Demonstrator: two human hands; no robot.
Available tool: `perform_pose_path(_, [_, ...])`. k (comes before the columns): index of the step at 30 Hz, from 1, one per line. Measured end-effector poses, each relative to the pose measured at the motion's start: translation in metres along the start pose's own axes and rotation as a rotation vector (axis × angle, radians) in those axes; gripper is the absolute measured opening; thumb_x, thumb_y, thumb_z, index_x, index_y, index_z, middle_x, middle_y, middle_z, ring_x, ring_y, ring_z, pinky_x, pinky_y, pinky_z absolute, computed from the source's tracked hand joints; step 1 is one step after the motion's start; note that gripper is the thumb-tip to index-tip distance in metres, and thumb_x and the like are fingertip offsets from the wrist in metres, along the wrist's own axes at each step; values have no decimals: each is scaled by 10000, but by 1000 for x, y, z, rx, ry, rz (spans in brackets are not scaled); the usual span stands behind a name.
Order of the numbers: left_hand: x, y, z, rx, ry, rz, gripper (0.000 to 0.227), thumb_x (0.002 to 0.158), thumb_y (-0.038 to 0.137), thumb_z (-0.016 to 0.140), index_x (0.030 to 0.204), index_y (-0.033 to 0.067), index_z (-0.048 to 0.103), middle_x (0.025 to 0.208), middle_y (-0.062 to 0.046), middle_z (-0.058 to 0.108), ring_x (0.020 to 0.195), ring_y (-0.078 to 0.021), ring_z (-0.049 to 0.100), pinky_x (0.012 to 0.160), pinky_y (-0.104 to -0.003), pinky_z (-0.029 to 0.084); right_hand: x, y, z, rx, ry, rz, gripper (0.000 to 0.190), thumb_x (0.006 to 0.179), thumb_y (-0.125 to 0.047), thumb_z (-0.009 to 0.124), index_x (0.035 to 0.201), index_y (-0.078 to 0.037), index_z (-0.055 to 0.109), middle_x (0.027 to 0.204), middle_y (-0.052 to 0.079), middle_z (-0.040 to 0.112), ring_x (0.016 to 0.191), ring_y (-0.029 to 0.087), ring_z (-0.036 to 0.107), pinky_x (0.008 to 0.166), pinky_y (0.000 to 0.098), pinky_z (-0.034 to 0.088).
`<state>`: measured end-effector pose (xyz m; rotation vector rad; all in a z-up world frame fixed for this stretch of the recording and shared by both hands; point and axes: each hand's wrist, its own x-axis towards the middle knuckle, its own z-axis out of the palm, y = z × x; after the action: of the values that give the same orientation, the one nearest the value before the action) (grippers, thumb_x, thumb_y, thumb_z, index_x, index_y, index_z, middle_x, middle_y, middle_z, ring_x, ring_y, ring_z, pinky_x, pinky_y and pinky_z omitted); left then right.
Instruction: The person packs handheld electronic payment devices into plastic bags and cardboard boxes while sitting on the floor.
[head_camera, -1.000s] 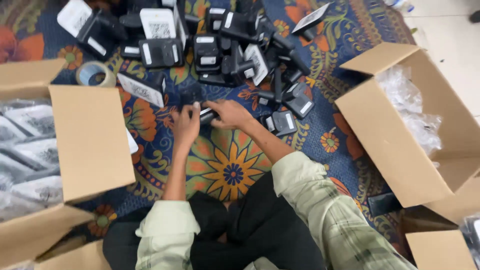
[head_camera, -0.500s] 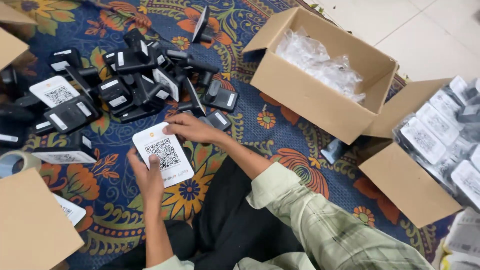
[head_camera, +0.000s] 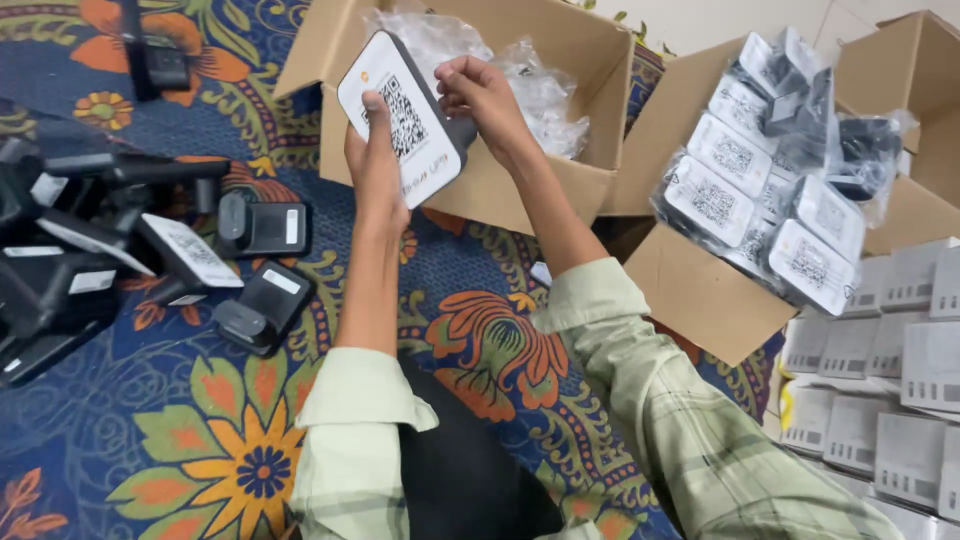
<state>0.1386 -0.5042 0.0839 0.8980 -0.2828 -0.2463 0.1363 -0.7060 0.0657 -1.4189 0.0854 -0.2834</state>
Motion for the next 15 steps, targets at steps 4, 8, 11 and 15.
perform_pose_path(4, [88,-69,-11,23,46,-8,819,885,598,722,1393,-13,523,1243,-99,696,1080,-171,720,911,-354,616,83,84,-53,-247,192,-61,154,976,-104,656,1070,-2,722,954,57,755,817,107,676,729,258,548])
perform_pose_path(8, [133,-84,-38,90,79,-6,833,841,571,786,1364,-29,540,1217,-120,707,1053,-183,734,876,-353,634,154,149,-54,-314,98,-55,305,948,-149,600,1205,1,670,1079,65,774,948,142,731,829,290,584])
perform_pose_path(11, [143,-74,-59,105,86,-37,833,818,592,785,1345,-13,561,1215,-105,716,1048,-166,737,868,-336,632,182,328,-137,183,-52,146,458,999,-304,487,1227,64,638,1051,149,763,898,229,726,849,353,606])
perform_pose_path(15, [127,-39,-84,56,37,-109,825,832,624,752,1323,-17,589,1155,-92,739,998,-168,746,854,-347,632,272,275,-43,-131,-204,175,377,983,-216,588,1264,18,682,1150,104,772,976,162,717,856,338,592])
